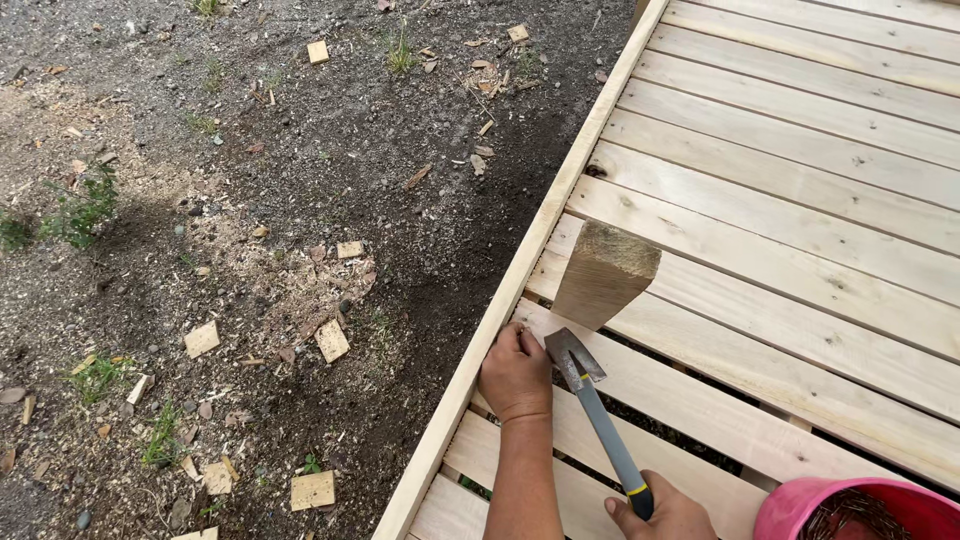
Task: The person hammers nails into a slatted wooden frame laid on the ground, using a claw hammer and a pink bucket of nails. They hold a small wood block as a spacer, position nails along the frame rails, and drive them in one at a time, working along the edge of the structure.
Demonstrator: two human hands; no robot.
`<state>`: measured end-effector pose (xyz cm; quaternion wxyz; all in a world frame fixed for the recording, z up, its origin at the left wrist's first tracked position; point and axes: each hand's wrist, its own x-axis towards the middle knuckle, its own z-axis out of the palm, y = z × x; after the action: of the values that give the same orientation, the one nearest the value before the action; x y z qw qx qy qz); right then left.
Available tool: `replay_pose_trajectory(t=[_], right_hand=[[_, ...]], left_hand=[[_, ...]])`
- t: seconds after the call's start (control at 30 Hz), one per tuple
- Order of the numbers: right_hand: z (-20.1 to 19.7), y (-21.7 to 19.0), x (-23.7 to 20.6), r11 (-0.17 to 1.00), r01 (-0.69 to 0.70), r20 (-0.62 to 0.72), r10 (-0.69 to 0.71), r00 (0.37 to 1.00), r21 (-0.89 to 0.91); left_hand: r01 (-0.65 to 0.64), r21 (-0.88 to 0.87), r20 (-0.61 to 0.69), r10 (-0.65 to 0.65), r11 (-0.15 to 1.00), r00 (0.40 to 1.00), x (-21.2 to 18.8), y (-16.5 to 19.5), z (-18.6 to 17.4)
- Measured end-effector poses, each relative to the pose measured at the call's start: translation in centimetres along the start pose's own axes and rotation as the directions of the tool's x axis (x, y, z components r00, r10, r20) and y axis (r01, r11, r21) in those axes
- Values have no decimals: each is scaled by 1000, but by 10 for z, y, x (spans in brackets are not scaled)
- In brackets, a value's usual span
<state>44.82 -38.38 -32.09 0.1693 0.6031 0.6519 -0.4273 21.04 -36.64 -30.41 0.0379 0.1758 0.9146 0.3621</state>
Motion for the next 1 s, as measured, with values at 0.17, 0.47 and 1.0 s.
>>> replay_pose_trajectory(t=[0.17,0.47,1.0], right_hand=[[2,5,4,1000,2,-6,-2,1000,15],[-11,-30,-14,999,20,-75,-22,997,-27],[-47,-94,-54,995,85,-81,-80,993,58]], left_hand=[[-120,-46,-159,111,992,981,0,-5,9],[3,-11,-80,-4,1000,997,3,3,7],[40,37,-22,-39,999,999,4,14,-5]])
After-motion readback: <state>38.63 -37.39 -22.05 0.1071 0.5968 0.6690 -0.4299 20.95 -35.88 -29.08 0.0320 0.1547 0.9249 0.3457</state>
